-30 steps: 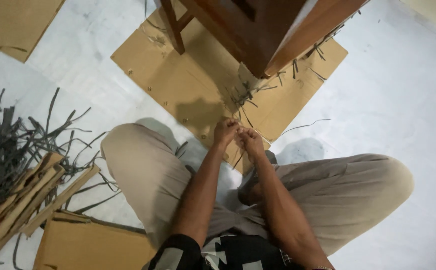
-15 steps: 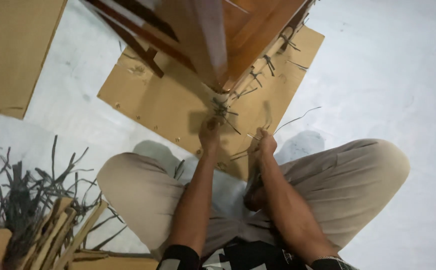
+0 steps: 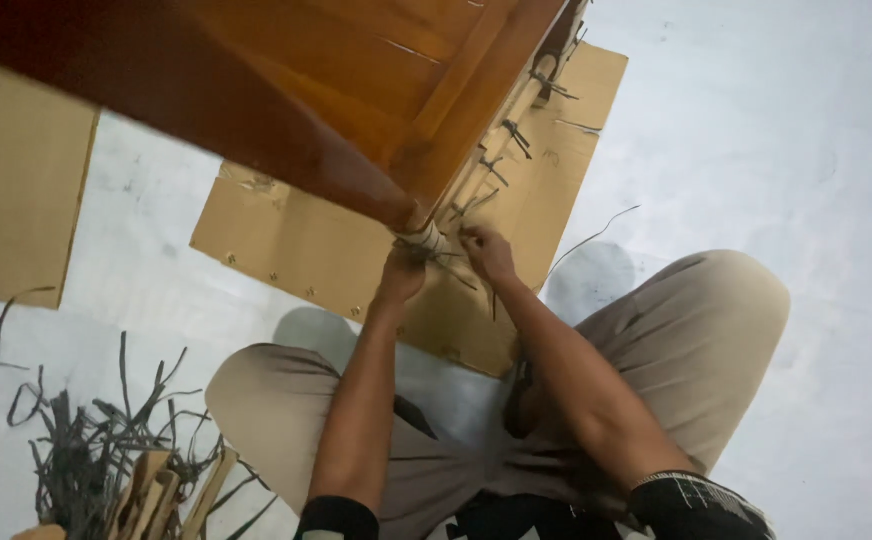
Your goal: Wrapping furniture legs with cardboard protective strips and securing them with plastic ties.
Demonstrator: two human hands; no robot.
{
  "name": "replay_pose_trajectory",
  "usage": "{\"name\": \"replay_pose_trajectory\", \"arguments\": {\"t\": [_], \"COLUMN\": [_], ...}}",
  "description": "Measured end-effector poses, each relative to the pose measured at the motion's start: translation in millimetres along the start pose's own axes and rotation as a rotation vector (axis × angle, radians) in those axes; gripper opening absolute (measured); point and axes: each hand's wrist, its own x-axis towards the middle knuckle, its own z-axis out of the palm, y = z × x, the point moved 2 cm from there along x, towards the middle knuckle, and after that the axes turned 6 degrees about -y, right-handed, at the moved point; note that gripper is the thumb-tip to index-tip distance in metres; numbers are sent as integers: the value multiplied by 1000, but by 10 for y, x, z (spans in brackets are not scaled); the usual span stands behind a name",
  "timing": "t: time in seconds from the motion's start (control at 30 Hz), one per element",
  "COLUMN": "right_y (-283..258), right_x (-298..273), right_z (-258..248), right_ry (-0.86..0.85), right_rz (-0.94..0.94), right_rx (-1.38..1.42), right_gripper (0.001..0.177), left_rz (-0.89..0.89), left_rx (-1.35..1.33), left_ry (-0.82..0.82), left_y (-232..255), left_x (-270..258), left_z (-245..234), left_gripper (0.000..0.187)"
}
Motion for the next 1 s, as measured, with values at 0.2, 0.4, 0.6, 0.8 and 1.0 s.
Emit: {"name": "replay_pose_trajectory", "arguments": {"t": [0.2,0.4,0.6,0.8,1.0], "right_y": [-57,133,53,18,-230], "right_x": [229,368,246,115,-349], "right_z": [107,254,219,191,29], "right_ry": [-365,-430,-397,-369,-188], "right_rz": [-271,-368,-337,-302,-79], "right_rx": [-312,-389,-422,-312,-15], "right_gripper": [41,44,40,39,29], "left_rz": [25,317,299,252,-312], "left_rx": [-341,-560,-618,-151,73], "left_ry": [-135,-122,25,398,346], "left_y": [-457,-524,-75,-577,-557], "left_x": [222,218,69,149,29], "left_z": [180,158,-157,325,311], "left_gripper": [13,12,16,54,14]}}
